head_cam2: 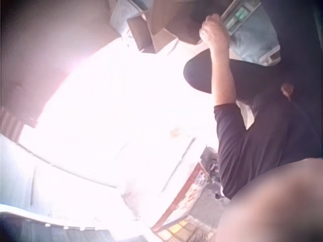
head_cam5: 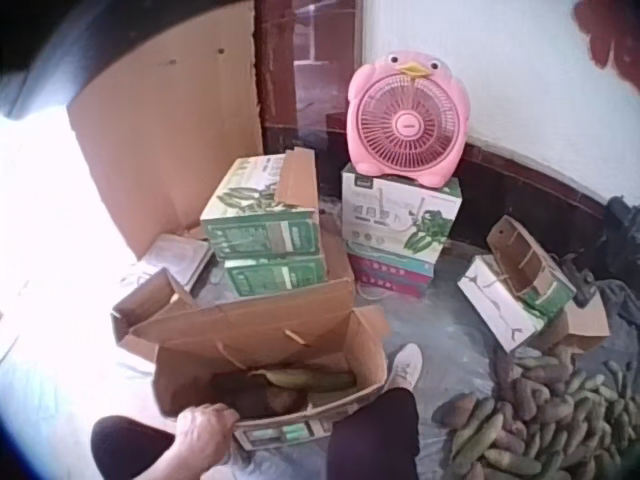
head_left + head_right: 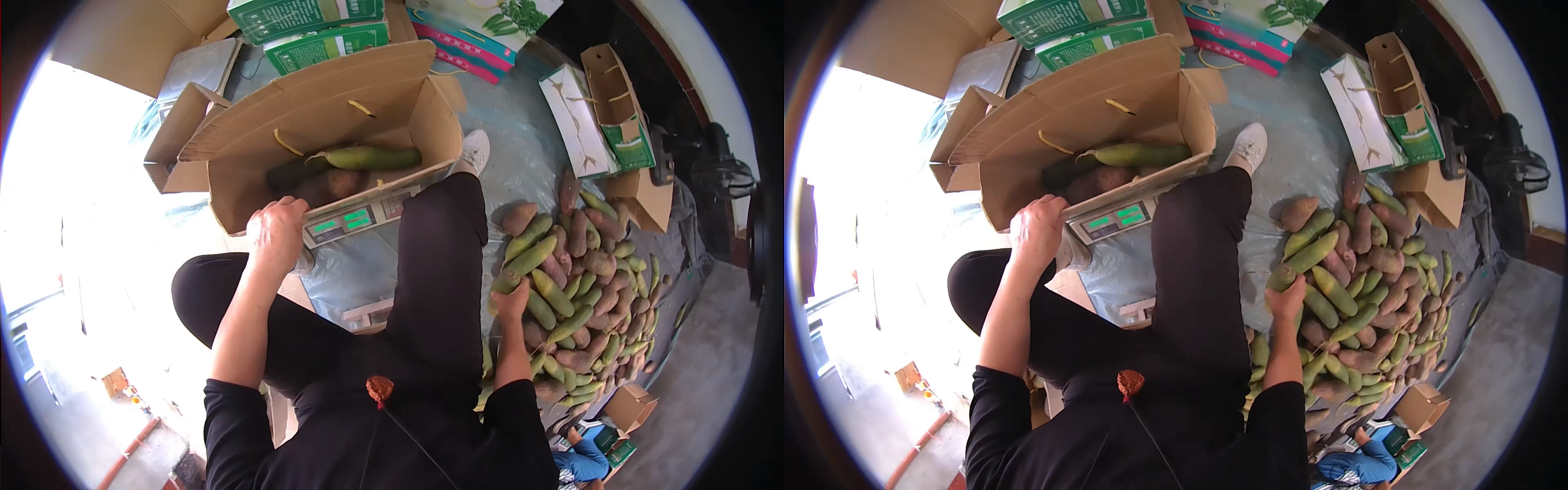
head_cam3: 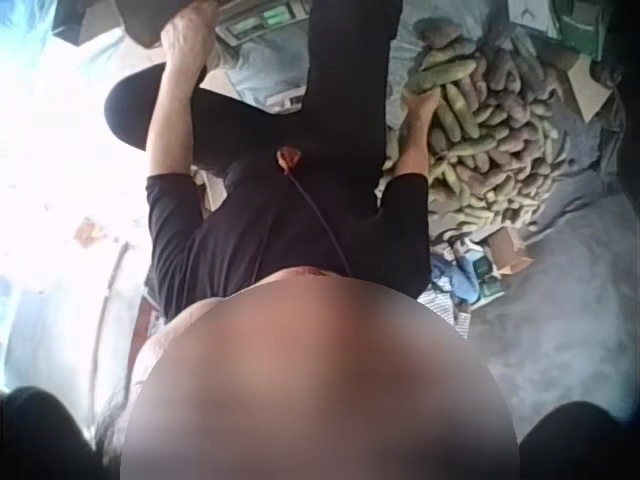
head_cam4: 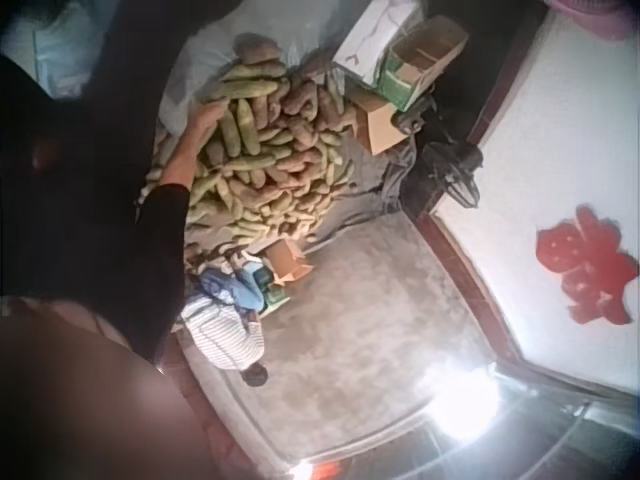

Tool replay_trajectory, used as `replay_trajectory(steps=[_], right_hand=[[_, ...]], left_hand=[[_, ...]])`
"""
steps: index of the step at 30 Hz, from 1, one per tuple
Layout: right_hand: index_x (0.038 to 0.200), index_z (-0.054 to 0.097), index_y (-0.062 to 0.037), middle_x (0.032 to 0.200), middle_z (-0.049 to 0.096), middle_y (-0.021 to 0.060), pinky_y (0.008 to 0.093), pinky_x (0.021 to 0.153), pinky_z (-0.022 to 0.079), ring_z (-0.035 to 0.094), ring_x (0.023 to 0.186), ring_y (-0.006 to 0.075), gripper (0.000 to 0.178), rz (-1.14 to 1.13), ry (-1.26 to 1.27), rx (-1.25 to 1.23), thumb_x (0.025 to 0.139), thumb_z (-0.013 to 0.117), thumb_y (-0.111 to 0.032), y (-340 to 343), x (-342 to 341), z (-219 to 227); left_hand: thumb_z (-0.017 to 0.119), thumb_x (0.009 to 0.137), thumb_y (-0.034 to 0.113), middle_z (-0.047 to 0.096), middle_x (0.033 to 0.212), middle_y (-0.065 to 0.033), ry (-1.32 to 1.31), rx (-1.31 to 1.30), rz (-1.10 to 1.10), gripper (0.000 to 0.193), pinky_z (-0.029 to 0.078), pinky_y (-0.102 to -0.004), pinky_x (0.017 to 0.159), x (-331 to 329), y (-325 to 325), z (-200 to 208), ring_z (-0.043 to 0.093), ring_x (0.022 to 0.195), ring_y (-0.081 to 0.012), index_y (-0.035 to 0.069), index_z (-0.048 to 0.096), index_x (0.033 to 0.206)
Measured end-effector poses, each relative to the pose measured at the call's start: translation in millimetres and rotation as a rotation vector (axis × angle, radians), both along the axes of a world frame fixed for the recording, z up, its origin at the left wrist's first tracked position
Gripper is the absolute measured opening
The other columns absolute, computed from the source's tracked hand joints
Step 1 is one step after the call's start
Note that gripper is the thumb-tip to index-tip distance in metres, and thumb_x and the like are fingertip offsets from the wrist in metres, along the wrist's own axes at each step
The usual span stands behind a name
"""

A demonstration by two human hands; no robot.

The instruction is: Sort vegetables and pack them into cardboard boxes for shipping.

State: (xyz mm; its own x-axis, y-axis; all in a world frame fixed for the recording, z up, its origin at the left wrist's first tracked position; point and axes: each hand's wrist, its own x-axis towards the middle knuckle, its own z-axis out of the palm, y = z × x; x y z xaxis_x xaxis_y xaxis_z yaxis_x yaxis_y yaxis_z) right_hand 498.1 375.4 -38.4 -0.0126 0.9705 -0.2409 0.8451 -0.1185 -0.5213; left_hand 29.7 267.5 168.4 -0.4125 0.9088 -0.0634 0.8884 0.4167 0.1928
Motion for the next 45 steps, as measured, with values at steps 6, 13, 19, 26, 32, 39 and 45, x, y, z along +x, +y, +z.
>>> replay_trajectory(steps=[6, 13, 19, 26, 32, 39, 45], right_hand=[[0.116, 0.042, -0.0028, 0.106, 0.051, 0.0113, 0.0328, 0.087, 0.042, 0.052, 0.099, 0.0235, 0.066, 0.013, 0.38, 0.243, 0.058, 0.073, 0.005, 79, -88, 145], [0.116, 0.043, -0.0013, 0.11, 0.052, 0.0102, 0.0339, 0.093, 0.043, 0.053, 0.102, 0.0199, 0.057, 0.198, 0.989, 0.394, 0.066, 0.068, 0.01, 112, -181, 282], [0.113, 0.047, -0.0024, 0.103, 0.058, 0.0078, 0.0318, 0.087, 0.046, 0.058, 0.096, 0.0187, 0.055, 0.266, 1.303, 0.035, 0.064, 0.069, 0.01, 102, -255, 296], [0.115, 0.047, -0.0051, 0.107, 0.057, 0.0089, 0.04, 0.08, 0.049, 0.057, 0.099, 0.0221, 0.043, 0.115, 1.382, -0.528, 0.077, 0.067, -0.007, 100, -312, 247], [0.118, 0.046, -0.004, 0.11, 0.056, 0.0096, 0.0381, 0.082, 0.047, 0.056, 0.103, 0.0241, 0.039, 0.093, 1.269, -0.563, 0.083, 0.061, -0.012, 101, -267, 246], [0.107, 0.057, -0.0054, 0.097, 0.061, 0.0032, 0.0274, 0.072, 0.045, 0.058, 0.09, 0.014, 0.026, 0.025, 1.092, -0.28, 0.083, 0.062, -0.014, 108, -161, 228], [0.108, 0.058, -0.0065, 0.094, 0.061, 0.0018, 0.0259, 0.07, 0.044, 0.058, 0.086, 0.0116, 0.028, -0.155, 0.768, -0.269, 0.082, 0.064, -0.016, 80, -76, 168]], left_hand=[[0.057, 0.066, 0.0, 0.06, 0.079, -0.0052, 0.005, 0.004, 0.006, 0.016, 0.048, -0.038, 0.068, -4, -1, -5, 0.061, 0.081, -0.0246, 0.009, 0.061, 0.077], [0.058, 0.066, 0.0, 0.06, 0.08, -0.0055, 0.033, -0.058, -0.019, 0.016, 0.049, -0.0369, 0.069, -4, 0, -2, 0.061, 0.082, -0.0239, 0.01, 0.06, 0.079], [0.053, 0.074, 0.005, 0.061, 0.083, -0.0081, 0.006, -0.135, 0.004, 0.014, 0.048, -0.0394, 0.073, -3, 1, 6, 0.061, 0.085, -0.0275, 0.008, 0.062, 0.083], [0.054, 0.076, 0.005, 0.061, 0.085, -0.0085, 0.009, -0.129, -0.018, 0.013, 0.049, -0.0407, 0.071, -2, 1, 1, 0.061, 0.084, -0.0292, 0.009, 0.062, 0.085], [0.053, 0.074, 0.002, 0.06, 0.084, -0.0091, 0.008, -0.082, 0.0, 0.012, 0.05, -0.0398, 0.069, -2, 1, 2, 0.062, 0.082, -0.03, 0.009, 0.06, 0.081], [0.061, 0.077, 0.015, 0.062, 0.103, -0.0119, -0.011, -0.199, 0.024, 0.028, 0.047, -0.0413, 0.079, -4, 7, 3, 0.059, 0.094, -0.0325, 0.008, 0.061, 0.104], [0.061, 0.077, 0.016, 0.062, 0.101, -0.0168, 0.017, -0.198, 0.038, 0.031, 0.046, -0.0414, 0.079, -2, 9, 2, 0.059, 0.094, -0.035, 0.006, 0.06, 0.107]])
